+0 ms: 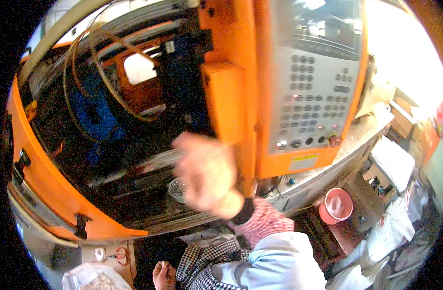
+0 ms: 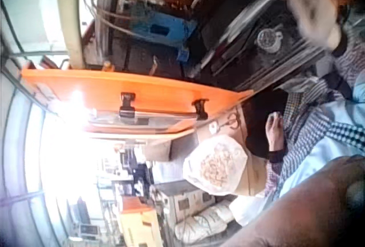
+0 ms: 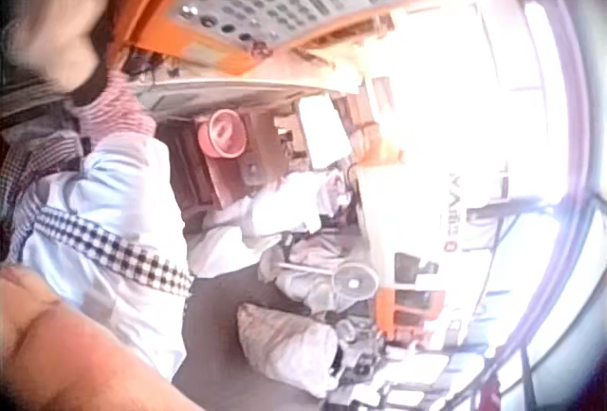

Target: The person opens an orange industrial machine, retrieves small white plastic components, and assembles them by hand into a larger white plastic assembly. They repeatedly open the machine, insert parts, and place the assembled units into a white bag on a nearby table.

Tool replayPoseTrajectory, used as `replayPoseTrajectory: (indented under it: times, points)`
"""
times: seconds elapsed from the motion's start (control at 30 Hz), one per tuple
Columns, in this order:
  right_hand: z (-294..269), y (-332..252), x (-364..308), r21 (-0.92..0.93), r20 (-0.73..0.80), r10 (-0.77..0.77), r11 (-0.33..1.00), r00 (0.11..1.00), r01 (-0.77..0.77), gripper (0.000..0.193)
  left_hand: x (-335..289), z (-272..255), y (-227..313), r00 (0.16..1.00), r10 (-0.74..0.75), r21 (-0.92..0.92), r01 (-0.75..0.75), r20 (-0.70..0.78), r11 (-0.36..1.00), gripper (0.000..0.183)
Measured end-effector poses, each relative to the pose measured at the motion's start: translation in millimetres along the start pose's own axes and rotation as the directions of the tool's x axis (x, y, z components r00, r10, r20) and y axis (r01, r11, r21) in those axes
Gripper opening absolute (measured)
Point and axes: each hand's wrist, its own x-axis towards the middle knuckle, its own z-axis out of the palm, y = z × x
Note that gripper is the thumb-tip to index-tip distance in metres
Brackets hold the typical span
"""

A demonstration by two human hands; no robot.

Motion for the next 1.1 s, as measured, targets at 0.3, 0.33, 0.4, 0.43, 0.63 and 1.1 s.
replayPoseTrajectory:
  times: [0.3, 0.33, 0.4, 0.43, 0.63, 1.1]
  points:
    - [-94, 96, 92, -0.789, 0.005, 0.038, 0.614, 0.999, -0.019, 0.014, 15, 63, 13, 0.965, -0.018, 0.156, -0.024, 0.260, 0.987, 0.014]
    - [-94, 103, 93, -0.807, 0.041, 0.133, 0.589, 0.990, -0.046, 0.016, 12, 69, 14, 0.963, -0.015, 0.178, -0.035, 0.269, 0.983, 0.014]
    - [-97, 111, 94, -0.825, 0.083, 0.116, 0.565, 0.990, 0.004, 0.025, 5, 81, 14, 0.978, -0.071, 0.173, 0.037, 0.195, 0.984, 0.017]
    - [-99, 113, 94, -0.813, 0.071, 0.094, 0.582, 0.993, 0.003, 0.025, 3, 87, 15, 0.977, -0.067, 0.170, 0.033, 0.201, 0.985, 0.018]
    - [-107, 104, 97, -0.686, 0.008, 0.130, 0.722, 0.992, -0.089, 0.025, 1, 95, 23, 0.970, -0.107, 0.050, 0.098, 0.219, 0.994, 0.018]
    - [-106, 97, 107, -0.777, 0.029, 0.038, 0.629, 0.999, -0.001, 0.011, 2, 90, 23, 0.957, -0.038, 0.042, 0.027, 0.287, 0.999, 0.016]
